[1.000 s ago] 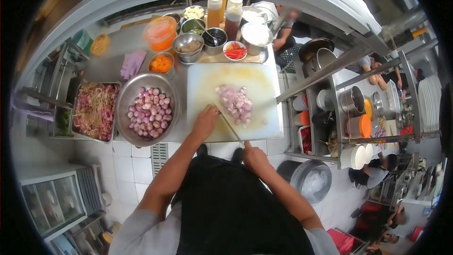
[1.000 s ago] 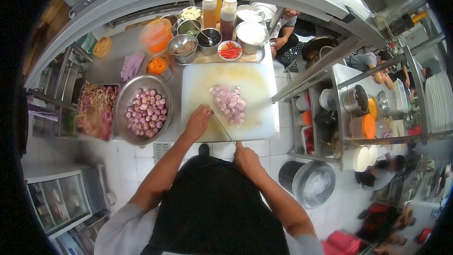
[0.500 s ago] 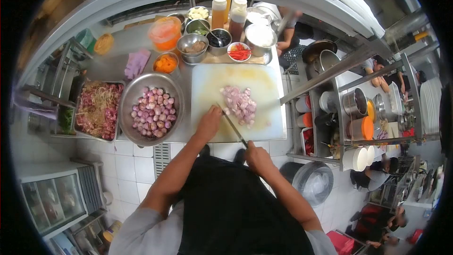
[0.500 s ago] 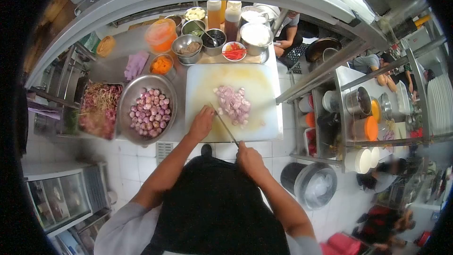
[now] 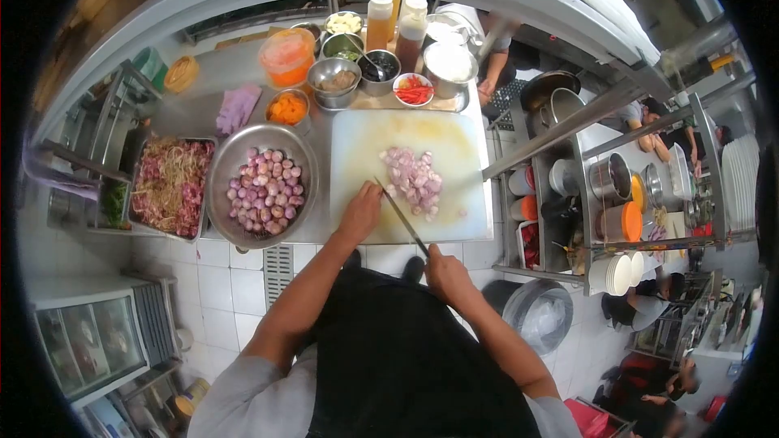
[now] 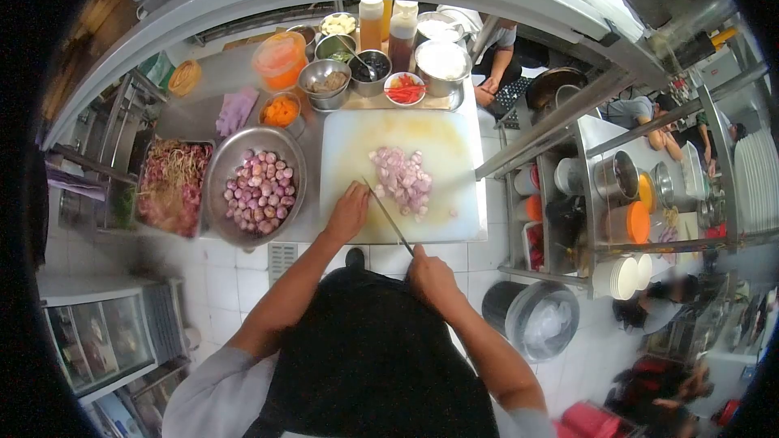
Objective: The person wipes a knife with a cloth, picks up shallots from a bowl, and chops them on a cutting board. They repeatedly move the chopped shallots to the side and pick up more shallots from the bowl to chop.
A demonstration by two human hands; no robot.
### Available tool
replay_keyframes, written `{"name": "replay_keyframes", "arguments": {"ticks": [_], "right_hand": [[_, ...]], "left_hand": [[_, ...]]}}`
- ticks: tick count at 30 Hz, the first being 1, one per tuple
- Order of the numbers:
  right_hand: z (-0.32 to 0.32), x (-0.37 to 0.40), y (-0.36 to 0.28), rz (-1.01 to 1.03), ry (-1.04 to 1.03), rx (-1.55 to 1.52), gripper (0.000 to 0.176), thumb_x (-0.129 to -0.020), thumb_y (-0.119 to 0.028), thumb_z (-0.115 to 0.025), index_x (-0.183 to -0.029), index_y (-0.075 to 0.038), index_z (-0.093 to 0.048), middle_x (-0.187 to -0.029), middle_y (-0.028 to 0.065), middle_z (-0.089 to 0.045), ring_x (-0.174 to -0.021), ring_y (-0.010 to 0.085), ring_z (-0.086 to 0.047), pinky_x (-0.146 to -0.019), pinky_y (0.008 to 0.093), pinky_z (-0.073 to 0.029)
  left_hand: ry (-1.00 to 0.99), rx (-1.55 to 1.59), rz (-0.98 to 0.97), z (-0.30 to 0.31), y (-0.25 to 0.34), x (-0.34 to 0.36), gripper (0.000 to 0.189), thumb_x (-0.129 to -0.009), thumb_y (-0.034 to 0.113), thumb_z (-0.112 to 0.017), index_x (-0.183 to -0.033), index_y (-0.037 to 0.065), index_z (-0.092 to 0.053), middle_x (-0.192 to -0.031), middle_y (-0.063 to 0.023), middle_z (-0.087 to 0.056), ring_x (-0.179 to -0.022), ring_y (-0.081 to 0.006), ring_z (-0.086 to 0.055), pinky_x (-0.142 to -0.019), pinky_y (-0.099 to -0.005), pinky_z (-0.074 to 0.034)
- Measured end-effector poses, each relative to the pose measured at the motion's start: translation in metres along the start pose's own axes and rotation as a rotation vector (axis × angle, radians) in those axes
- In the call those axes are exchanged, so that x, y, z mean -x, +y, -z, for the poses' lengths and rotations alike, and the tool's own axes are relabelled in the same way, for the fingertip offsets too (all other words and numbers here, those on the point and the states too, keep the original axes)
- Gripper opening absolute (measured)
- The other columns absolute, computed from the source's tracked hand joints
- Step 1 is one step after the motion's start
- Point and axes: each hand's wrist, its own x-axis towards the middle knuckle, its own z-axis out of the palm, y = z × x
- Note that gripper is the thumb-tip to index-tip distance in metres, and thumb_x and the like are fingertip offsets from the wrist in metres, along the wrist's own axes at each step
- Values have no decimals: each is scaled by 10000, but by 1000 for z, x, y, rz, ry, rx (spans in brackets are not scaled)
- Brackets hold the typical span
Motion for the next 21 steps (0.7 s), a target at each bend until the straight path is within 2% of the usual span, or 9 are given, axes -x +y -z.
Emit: {"name": "replay_keyframes", "arguments": {"ticks": [5,8,13,19,21], "right_hand": [[-14,-21,7,44,46,-13,249,-942,-140,-495,-1126,29,-496,-792,330,-654,-756,528,-644,-706,633,-494],[1,-12,-3,13,24,-37,221,-952,-137,-520,-1093,27,-477,-788,344,-644,-761,541,-626,-694,632,-477],[6,3,4,16,2,-20,245,-950,-137,-548,-1129,20,-489,-791,345,-645,-768,544,-627,-705,631,-480],[-10,-14,8,-18,-29,-17,296,-975,-194,-524,-1167,29,-489,-822,338,-658,-780,545,-631,-722,632,-482],[-19,-24,7,19,17,-20,255,-963,-170,-511,-1136,16,-489,-804,333,-655,-770,542,-633,-716,633,-485]], "left_hand": [[2,-7,22,4,3,-3,109,-979,51,-514,-1065,-7,-547,-1074,-218,-539,-946,-456,-583,-822,-514,-489],[20,39,28,0,1,-2,105,-975,44,-515,-1061,-8,-545,-1060,-216,-533,-951,-459,-576,-818,-514,-482],[23,16,5,4,5,0,100,-970,31,-522,-1059,-10,-542,-1044,-211,-532,-945,-455,-578,-803,-513,-475],[19,47,13,4,5,-2,90,-972,38,-527,-1049,-6,-538,-1039,-214,-529,-928,-457,-572,-798,-511,-470],[19,34,10,1,3,0,104,-971,36,-528,-1064,-6,-545,-1039,-213,-531,-927,-457,-573,-801,-509,-474]]}}
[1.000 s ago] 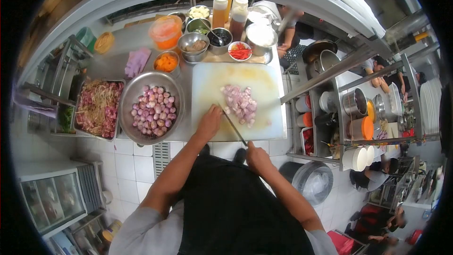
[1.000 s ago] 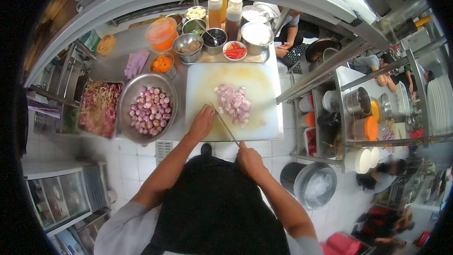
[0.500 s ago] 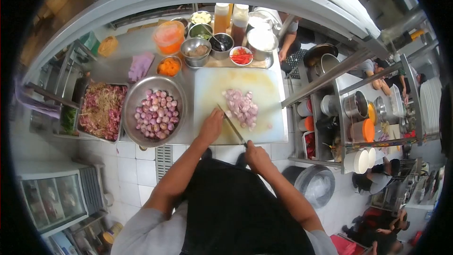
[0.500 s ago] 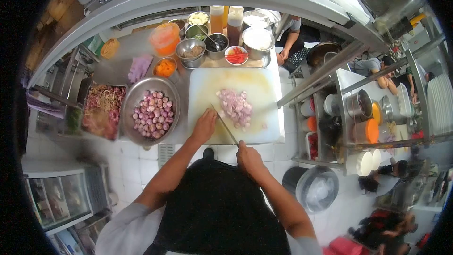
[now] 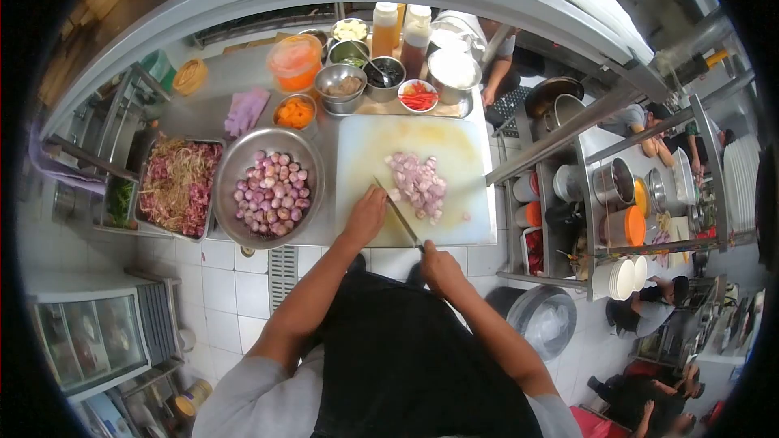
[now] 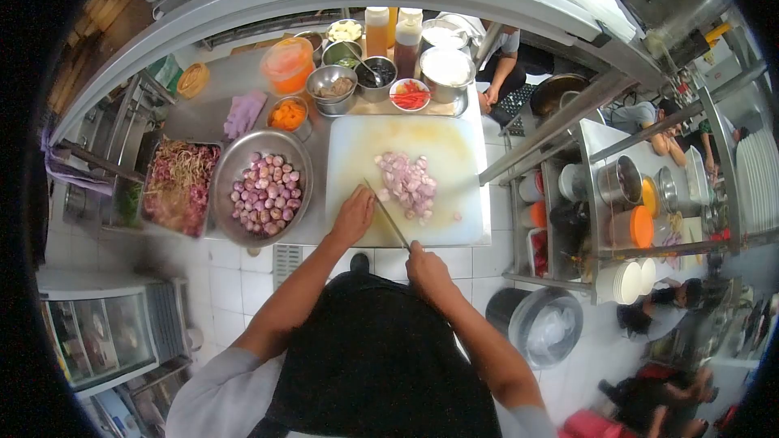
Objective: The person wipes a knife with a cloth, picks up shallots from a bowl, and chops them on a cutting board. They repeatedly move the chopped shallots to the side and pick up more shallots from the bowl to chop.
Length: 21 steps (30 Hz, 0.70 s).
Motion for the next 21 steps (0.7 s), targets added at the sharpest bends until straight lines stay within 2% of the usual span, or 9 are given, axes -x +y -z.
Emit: {"name": "replay_keyframes", "arguments": {"ticks": [5,9,11,13,15,17,18,19,21], "right_hand": [[12,-8,-9,24,94,-26,204,-967,-160,-498,-1096,-3,-482,-775,331,-641,-772,546,-623,-708,627,-477],[32,5,12,107,34,-124,233,-985,-196,-520,-1106,2,-495,-786,327,-630,-817,539,-614,-726,614,-460],[40,5,20,114,-11,-133,241,-989,-208,-532,-1099,5,-504,-791,323,-629,-824,535,-611,-727,608,-458],[46,6,26,116,-121,-103,216,-985,-208,-572,-1003,4,-535,-800,296,-649,-790,517,-616,-706,559,-465],[46,1,33,164,-120,-95,210,-984,-211,-576,-1011,-5,-547,-780,286,-650,-763,510,-618,-688,548,-471],[47,-11,40,161,-104,-80,218,-983,-208,-576,-1021,5,-549,-759,279,-651,-756,498,-630,-683,543,-475],[39,-19,47,148,-42,-91,226,-980,-206,-581,-1012,15,-549,-751,281,-649,-762,499,-631,-681,539,-479],[42,-21,41,154,-36,-93,226,-980,-206,-581,-1012,15,-549,-751,281,-649,-762,499,-631,-681,539,-479],[46,-22,30,144,47,-106,203,-981,-199,-564,-1011,1,-543,-798,312,-638,-803,541,-605,-718,595,-462]], "left_hand": [[74,-42,-38,-8,-12,8,180,-966,21,-529,-1141,-2,-564,-1048,-206,-547,-938,-451,-587,-812,-502,-492],[94,-13,57,32,29,11,228,-941,24,-545,-1159,6,-609,-1090,-196,-574,-970,-423,-611,-866,-492,-503],[298,-61,28,68,35,16,239,-906,22,-568,-1137,0,-624,-1117,-207,-583,-984,-425,-607,-865,-505,-501],[457,-307,8,117,18,9,237,-874,9,-579,-1103,-13,-634,-1102,-227,-599,-1008,-438,-597,-879,-516,-489],[587,-408,94,167,-6,-5,252,-859,29,-600,-1102,-24,-638,-1075,-252,-615,-1029,-454,-585,-911,-528,-471],[416,-615,192,195,-75,-3,342,-872,114,-656,-1192,-1,-618,-1152,-257,-623,-1077,-449,-583,-925,-524,-487],[423,-618,189,197,-89,-2,342,-872,114,-656,-1192,-1,-618,-1152,-257,-623,-1077,-449,-583,-925,-524,-487],[314,-675,273,200,-98,-3,342,-865,126,-666,-1178,-5,-626,-1138,-256,-629,-1059,-448,-590,-917,-526,-489],[201,-734,352,200,-109,-5,343,-858,138,-676,-1165,-10,-634,-1123,-255,-635,-1040,-447,-596,-909,-528,-491]]}}
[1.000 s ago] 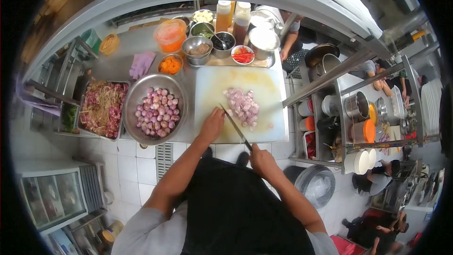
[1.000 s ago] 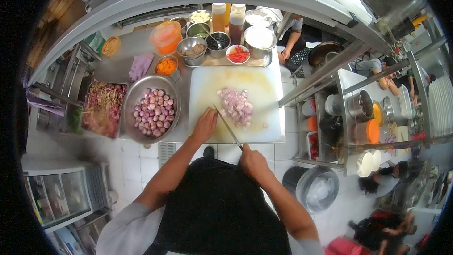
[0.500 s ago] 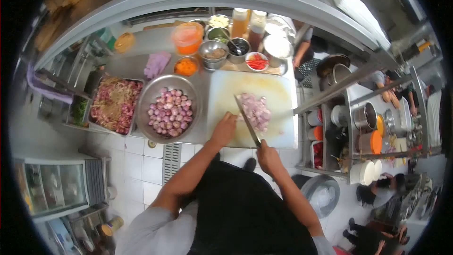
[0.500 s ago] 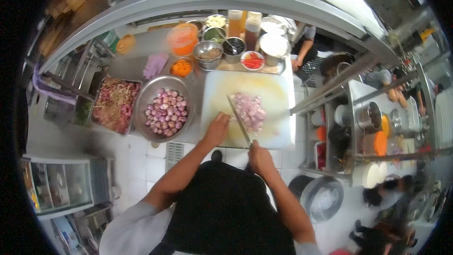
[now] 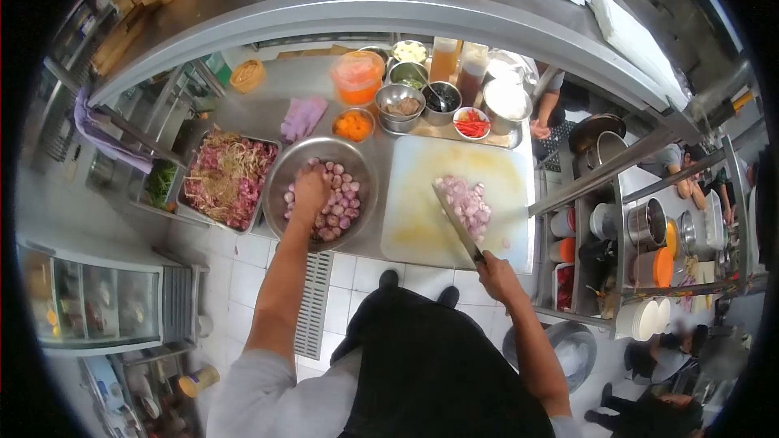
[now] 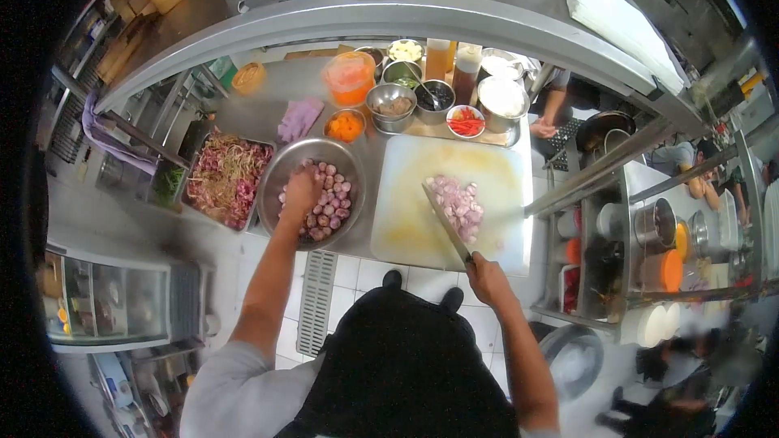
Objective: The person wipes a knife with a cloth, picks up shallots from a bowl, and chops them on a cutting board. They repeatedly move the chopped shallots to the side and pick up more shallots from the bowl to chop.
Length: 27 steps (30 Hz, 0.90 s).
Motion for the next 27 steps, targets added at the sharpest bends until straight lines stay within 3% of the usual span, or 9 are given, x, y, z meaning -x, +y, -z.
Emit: {"name": "replay_keyframes", "arguments": {"ticks": [2,6,8,11,12,14,17,21,27], "right_hand": [[-3,0,-6,-15,-34,-44,203,-980,-200,-561,-1007,0,-541,-803,314,-637,-811,541,-605,-723,600,-460],[-8,7,-17,-48,-128,-36,200,-974,-203,-555,-1001,-6,-542,-826,318,-639,-834,541,-605,-738,614,-452],[-21,8,-6,-41,-103,-52,191,-972,-198,-547,-1014,-13,-542,-822,324,-639,-836,545,-606,-742,622,-452],[-28,11,9,-69,10,10,206,-981,-220,-531,-1028,-20,-523,-797,330,-631,-815,552,-603,-746,637,-450],[-31,13,10,-61,41,18,213,-985,-229,-525,-1032,-21,-516,-790,332,-628,-809,554,-601,-746,642,-448],[-28,18,2,-68,62,2,229,-993,-244,-521,-1031,-19,-508,-792,332,-626,-805,554,-599,-742,644,-445],[-28,21,-13,-113,42,16,235,-1003,-247,-515,-1039,-15,-506,-792,324,-636,-800,547,-609,-734,636,-458],[-36,23,-24,-99,57,29,226,-1002,-228,-513,-1042,-6,-503,-785,306,-647,-789,531,-621,-731,629,-470],[-43,23,-31,-73,19,65,218,-995,-194,-519,-1043,18,-496,-775,290,-658,-771,509,-640,-721,617,-490]], "left_hand": [[111,82,-68,-6,-1,-3,142,-841,74,-618,-948,-11,-656,-998,-244,-665,-917,-452,-614,-873,-537,-484],[104,348,-30,28,26,-4,114,-849,59,-636,-938,-5,-666,-950,-213,-687,-892,-378,-656,-796,-479,-524],[47,860,117,50,66,10,90,-864,43,-657,-945,14,-681,-945,-169,-704,-875,-288,-685,-743,-401,-537],[-159,938,0,68,143,43,137,-866,34,-692,-1003,29,-689,-979,-122,-710,-901,-223,-688,-727,-347,-535],[-179,958,-8,53,163,53,137,-866,34,-692,-1003,29,-689,-979,-122,-710,-901,-223,-688,-727,-347,-535],[-161,860,-282,15,185,67,157,-863,31,-692,-1018,32,-668,-972,-111,-693,-875,-240,-677,-728,-352,-537],[-159,793,-376,-41,188,72,172,-861,30,-697,-1019,11,-635,-964,-127,-649,-853,-275,-659,-742,-368,-535],[-190,853,-285,-48,188,71,150,-874,39,-681,-997,-12,-610,-957,-155,-593,-849,-328,-631,-768,-397,-526],[-188,816,-355,-54,184,72,115,-893,26,-636,-989,-28,-601,-971,-168,-532,-880,-363,-599,-766,-418,-499]]}}
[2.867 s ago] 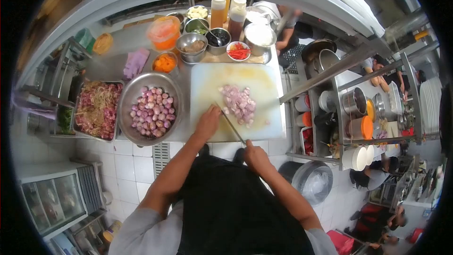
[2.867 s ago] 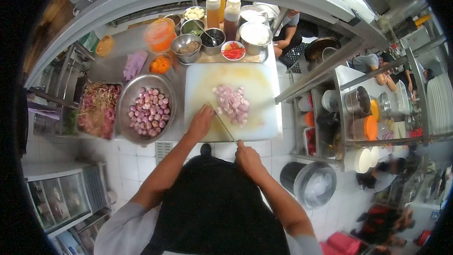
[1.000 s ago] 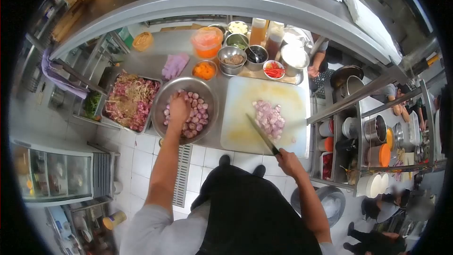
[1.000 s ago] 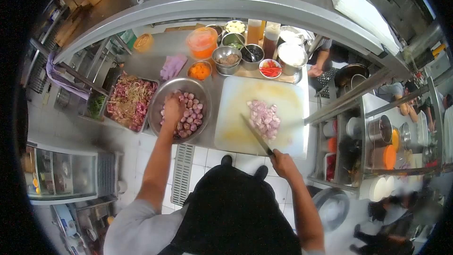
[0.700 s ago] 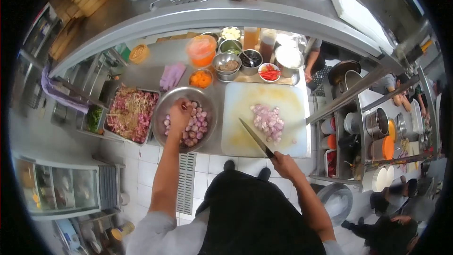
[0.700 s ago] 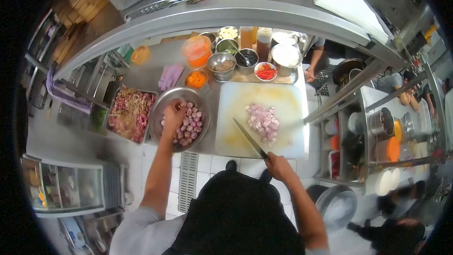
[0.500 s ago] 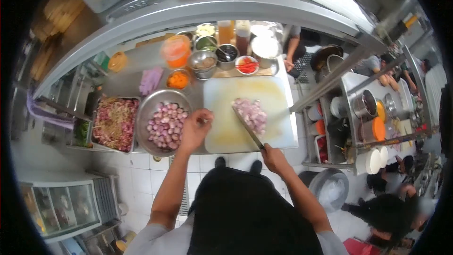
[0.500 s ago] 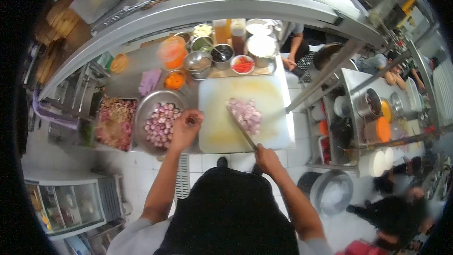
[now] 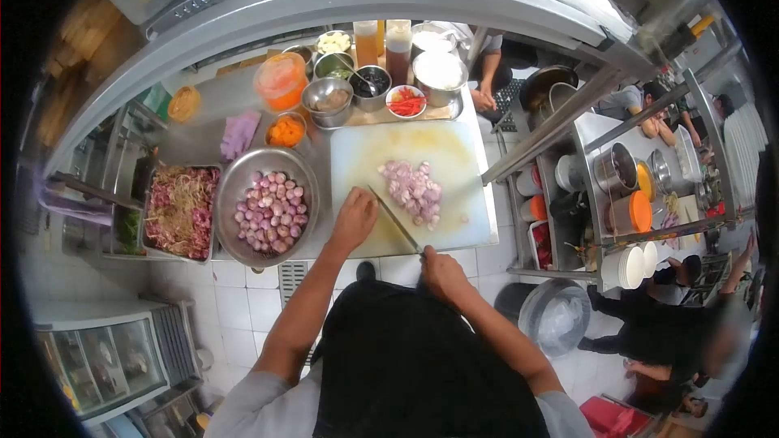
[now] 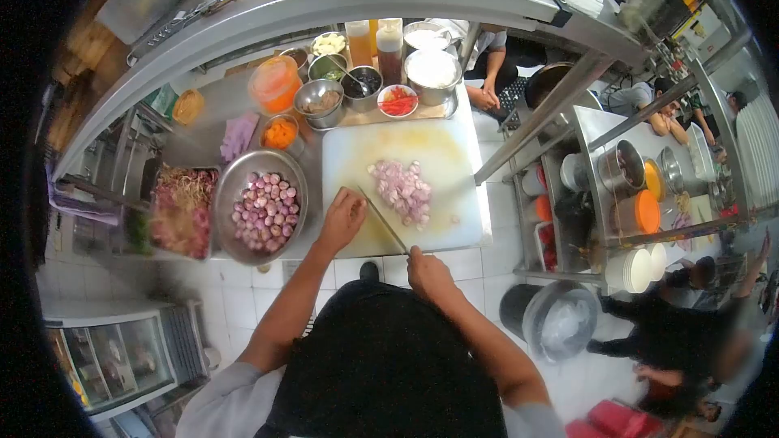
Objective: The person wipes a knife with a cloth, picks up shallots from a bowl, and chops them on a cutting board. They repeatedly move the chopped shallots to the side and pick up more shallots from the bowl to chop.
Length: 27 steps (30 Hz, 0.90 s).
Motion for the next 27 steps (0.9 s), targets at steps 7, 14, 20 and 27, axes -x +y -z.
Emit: {"name": "replay_keyframes", "arguments": {"ticks": [7,14,20,27], "right_hand": [[25,14,-12,-32,-55,9,270,-996,-207,-492,-1103,40,-516,-765,326,-646,-749,529,-632,-699,625,-483],[-5,0,2,-22,-66,-24,244,-976,-164,-525,-1131,21,-498,-763,303,-658,-735,517,-640,-681,621,-490],[27,12,-22,-105,-137,-41,241,-983,-173,-467,-1110,31,-493,-796,356,-643,-778,544,-635,-730,632,-488],[-5,-7,-1,-75,-93,-53,227,-986,-174,-501,-1100,21,-489,-802,332,-647,-794,531,-630,-718,634,-466]], "left_hand": [[-5,16,6,4,13,-3,146,-828,-43,-611,-973,-26,-594,-957,-157,-504,-830,-316,-581,-758,-400,-491],[-14,-11,36,-2,2,-2,169,-818,-54,-609,-983,-23,-589,-927,-139,-501,-807,-294,-579,-740,-384,-490],[-15,64,63,2,8,0,177,-832,-46,-620,-1005,-22,-591,-943,-149,-520,-791,-287,-591,-727,-377,-496],[-19,19,48,-1,7,-2,179,-860,-19,-623,-1038,-9,-605,-966,-156,-529,-829,-333,-592,-750,-398,-501]]}}
